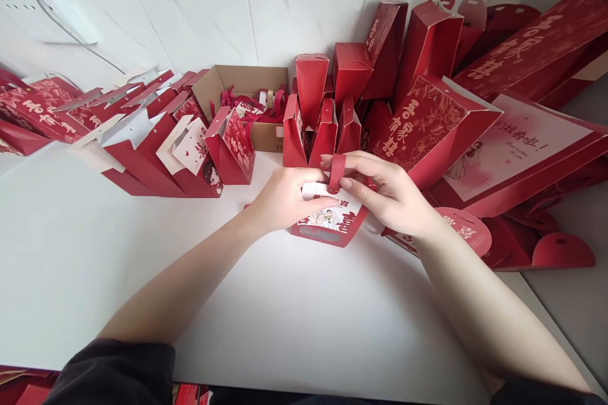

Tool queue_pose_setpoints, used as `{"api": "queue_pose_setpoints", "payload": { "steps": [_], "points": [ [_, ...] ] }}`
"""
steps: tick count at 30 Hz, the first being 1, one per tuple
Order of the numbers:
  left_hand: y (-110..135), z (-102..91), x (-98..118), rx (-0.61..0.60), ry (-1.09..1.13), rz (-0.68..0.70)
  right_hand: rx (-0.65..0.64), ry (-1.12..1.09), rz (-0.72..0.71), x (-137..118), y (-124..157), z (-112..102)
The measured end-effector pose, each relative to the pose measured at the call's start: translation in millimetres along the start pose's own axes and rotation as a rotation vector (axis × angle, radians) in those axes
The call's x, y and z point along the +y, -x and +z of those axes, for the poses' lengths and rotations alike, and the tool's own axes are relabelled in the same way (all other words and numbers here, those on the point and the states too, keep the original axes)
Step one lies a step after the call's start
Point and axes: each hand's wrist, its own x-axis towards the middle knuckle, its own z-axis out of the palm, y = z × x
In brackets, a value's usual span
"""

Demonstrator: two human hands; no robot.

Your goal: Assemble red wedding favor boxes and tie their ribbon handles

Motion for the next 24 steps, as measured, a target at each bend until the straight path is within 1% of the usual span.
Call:
{"api": "queue_pose_setpoints", "payload": {
  "steps": [4, 8, 11, 13, 15, 17, 19, 21, 24],
  "points": [
    [0.5, 1.1, 1.1, 0.005, -0.019, -0.026, 0.066, 0.008, 0.034, 0.2, 0.3, 3.1],
    [1.0, 1.3, 1.6, -0.018, 0.047, -0.002, 0.121, 0.035, 0.085, -0.5, 1.7, 3.8],
    [0.4, 1.9, -0.3, -0.002, 0.063, 0.009, 0.188, 0.045, 0.108, -0.2, 3.0, 4.6],
    [-0.8, 1.7, -2.6, 0.021, 0.046, 0.023, 0.246, 0.054, 0.072, 1.4, 2.9, 5.3],
    [-2.7, -0.2, -5.3, 0.063, 0.029, 0.034, 0.267, 0.106, -0.024, 4.6, 1.7, 6.5],
    [-4.8, -3.9, -7.9, 0.119, 0.021, 0.03, 0.239, 0.203, -0.137, 9.1, -0.2, 8.6],
    [-6.8, -8.6, -9.9, 0.149, 0.011, 0.012, 0.21, 0.294, -0.21, 14.2, -1.8, 11.7],
    [-8.2, -12.8, -11.2, 0.147, 0.001, -0.011, 0.203, 0.341, -0.227, 19.3, -2.4, 15.2],
    [-9.3, -16.1, -11.9, 0.137, -0.015, -0.029, 0.232, 0.374, -0.229, 25.1, -1.6, 18.7]
  ]
}}
